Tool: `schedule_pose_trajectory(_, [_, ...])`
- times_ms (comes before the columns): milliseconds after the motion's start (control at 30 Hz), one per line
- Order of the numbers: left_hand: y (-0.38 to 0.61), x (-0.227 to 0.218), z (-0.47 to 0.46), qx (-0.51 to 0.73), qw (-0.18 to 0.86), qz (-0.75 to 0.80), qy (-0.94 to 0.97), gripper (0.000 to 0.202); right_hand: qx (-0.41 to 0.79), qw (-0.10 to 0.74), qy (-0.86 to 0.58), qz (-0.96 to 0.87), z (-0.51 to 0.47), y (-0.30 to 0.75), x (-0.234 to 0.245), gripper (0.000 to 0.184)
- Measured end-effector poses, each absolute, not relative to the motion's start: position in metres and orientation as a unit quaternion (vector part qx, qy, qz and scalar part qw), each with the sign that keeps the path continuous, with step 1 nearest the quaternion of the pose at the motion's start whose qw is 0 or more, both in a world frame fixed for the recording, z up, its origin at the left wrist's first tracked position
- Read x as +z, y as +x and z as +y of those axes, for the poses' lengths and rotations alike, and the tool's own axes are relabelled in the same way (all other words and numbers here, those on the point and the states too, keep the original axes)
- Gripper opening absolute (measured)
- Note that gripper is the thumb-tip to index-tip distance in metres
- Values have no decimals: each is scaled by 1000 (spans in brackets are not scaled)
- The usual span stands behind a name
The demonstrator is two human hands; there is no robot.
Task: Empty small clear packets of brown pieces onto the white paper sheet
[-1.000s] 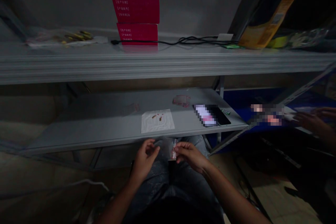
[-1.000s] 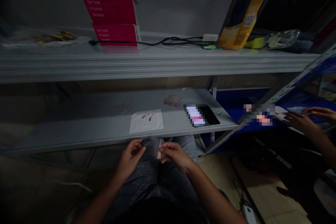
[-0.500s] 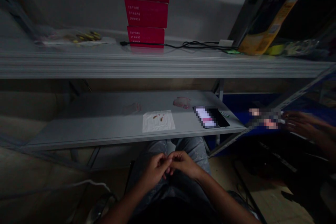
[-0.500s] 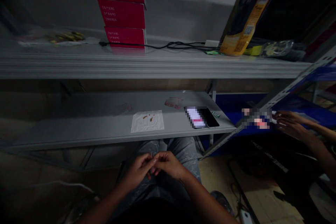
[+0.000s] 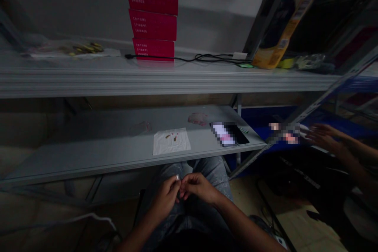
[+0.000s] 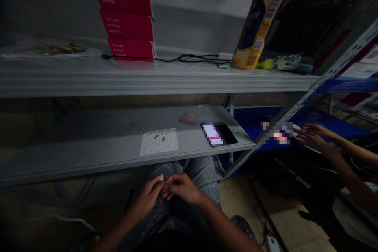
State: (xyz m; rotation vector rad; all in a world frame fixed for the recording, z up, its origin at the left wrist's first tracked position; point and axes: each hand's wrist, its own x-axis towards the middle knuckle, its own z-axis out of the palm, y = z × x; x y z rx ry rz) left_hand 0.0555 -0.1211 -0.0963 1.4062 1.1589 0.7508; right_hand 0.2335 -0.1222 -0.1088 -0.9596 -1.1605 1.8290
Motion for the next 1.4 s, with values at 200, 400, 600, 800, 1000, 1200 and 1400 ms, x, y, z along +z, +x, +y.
schedule_pose_trajectory(200, [49,-96,-111,293,599,435,606,26,713,391,-358,-460,-122,235,-106,26])
schedule_pose_trajectory(400, [43,-99,-106,271,596,402,639,28,718,388,-342,-465,-122,238,-104,31])
schedule_pose_trajectory(600, [46,-94,-107,256,601,393,647,37,727,347,-320,-499,-123,235,-110,35])
schedule_pose_trajectory(800, [51,-88,-110,254,623,386,631,38,724,354,-318,-500,-124,234,-111,36])
schedule_pose_trajectory(1000, [49,-96,-110,274,634,377,617,20,718,356,-320,-505,-126,235,-105,33])
schedule_pose_trajectory(1200, [50,-88,-109,275,660,358,601,14,688,381,-341,-515,-123,235,-108,30])
schedule_pose_trajectory(1400, [50,-82,-111,251,617,387,637,31,680,397,-355,-504,-119,236,-107,23])
